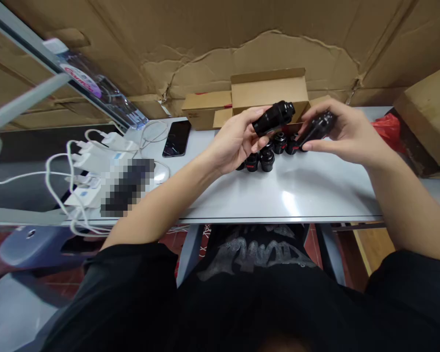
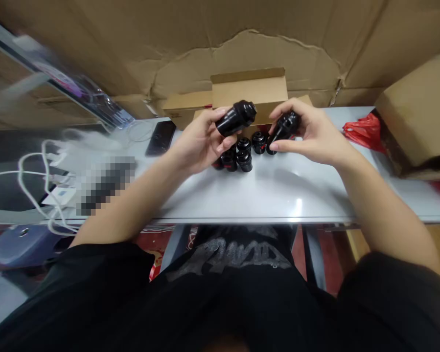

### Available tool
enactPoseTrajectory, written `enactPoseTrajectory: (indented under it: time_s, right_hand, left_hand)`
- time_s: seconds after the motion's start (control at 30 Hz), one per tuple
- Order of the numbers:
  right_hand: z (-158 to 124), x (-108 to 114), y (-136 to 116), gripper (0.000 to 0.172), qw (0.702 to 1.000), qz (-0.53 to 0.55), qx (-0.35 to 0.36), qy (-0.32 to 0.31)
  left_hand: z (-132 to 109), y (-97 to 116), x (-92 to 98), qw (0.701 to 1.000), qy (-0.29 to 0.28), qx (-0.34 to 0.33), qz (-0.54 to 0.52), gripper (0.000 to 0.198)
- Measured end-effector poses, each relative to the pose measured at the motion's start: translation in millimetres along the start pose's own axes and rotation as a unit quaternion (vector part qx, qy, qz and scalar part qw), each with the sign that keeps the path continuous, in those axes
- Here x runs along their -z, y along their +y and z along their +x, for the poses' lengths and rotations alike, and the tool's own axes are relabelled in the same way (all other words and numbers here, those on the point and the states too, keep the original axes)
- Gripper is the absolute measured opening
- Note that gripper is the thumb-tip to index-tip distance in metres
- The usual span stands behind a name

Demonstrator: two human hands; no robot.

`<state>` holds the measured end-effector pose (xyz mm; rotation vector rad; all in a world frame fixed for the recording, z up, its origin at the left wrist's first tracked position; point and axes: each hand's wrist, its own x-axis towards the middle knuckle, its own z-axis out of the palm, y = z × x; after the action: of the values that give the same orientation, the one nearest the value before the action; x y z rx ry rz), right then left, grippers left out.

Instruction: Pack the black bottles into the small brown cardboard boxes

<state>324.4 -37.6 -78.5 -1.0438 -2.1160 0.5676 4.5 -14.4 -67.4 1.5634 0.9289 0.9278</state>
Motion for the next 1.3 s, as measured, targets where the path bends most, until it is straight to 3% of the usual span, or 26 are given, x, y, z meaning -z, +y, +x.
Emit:
enactPoseTrajectory:
  time_s: [0.1,0.17,0.27,0.4,0.53,0.63,0.73,0.83,0.93,1.03,1.13,1.23,1.3]
  right_hand:
    - [-7,5,-7,0.067,0.993,-0.104,0.027,-0.048]
    - [-11,2,-11,0.058,0.983,-0.142,0.04,-0.106]
    - [-15,-12,-11,0.038,0.962,-0.2,0.057,-0.178]
    - [-16,-32,0,0.027,0.928,-0.299,0.103,-0.197]
    - [-16,-33,6,0.032,0.917,-0.338,0.124,-0.17]
    - [-17,-22,-5,0.041,0.923,-0.337,0.132,-0.129]
    - [-20,-9,-23,0.067,0.95,-0.278,0.121,-0.069]
    - [-21,-7,-32,0.082,0.977,-0.206,0.062,0.009]
    - [-21,-14,-27,0.071,0.987,-0.144,0.052,0.046]
    - [-16,-20,-16,0.062,0.986,-0.115,0.106,0.051]
    - [-12,-22,-10,0.046,0.981,-0.14,0.135,0.011]
    - [-11,-26,-6,0.036,0.975,-0.174,0.133,-0.026]
    - [-11,-30,-2,0.033,0.971,-0.196,0.132,-0.038]
  left_hand:
    - [-10,14,-11.3,0.977,0.022,0.079,-0.196,0.031]
    - [-13,18,-15.5,0.958,0.04,0.099,-0.265,0.024]
    - [-16,16,-19.2,0.952,0.055,0.099,-0.284,0.021]
    - [-21,10,-24.3,0.964,0.025,0.107,-0.244,0.028]
    - [-24,8,-25.7,0.969,0.021,0.099,-0.226,0.031]
    - [-23,6,-21.5,0.976,0.024,0.074,-0.202,0.023]
    - [-25,-3,-18.6,0.99,0.001,0.033,-0.135,0.034]
    - [-28,-17,-21.1,0.997,-0.046,-0.05,-0.029,0.051]
    - [-30,-29,-20.7,0.976,-0.079,-0.176,0.096,0.058]
    - [-26,-31,-1.0,0.921,-0.074,-0.281,0.258,0.06]
    - [-18,-32,40.9,0.85,-0.053,-0.338,0.4,0.064]
    - [-12,-49,83.4,0.808,-0.042,-0.37,0.456,0.084]
    - [-12,-68,99.4,0.79,-0.037,-0.395,0.467,0.1]
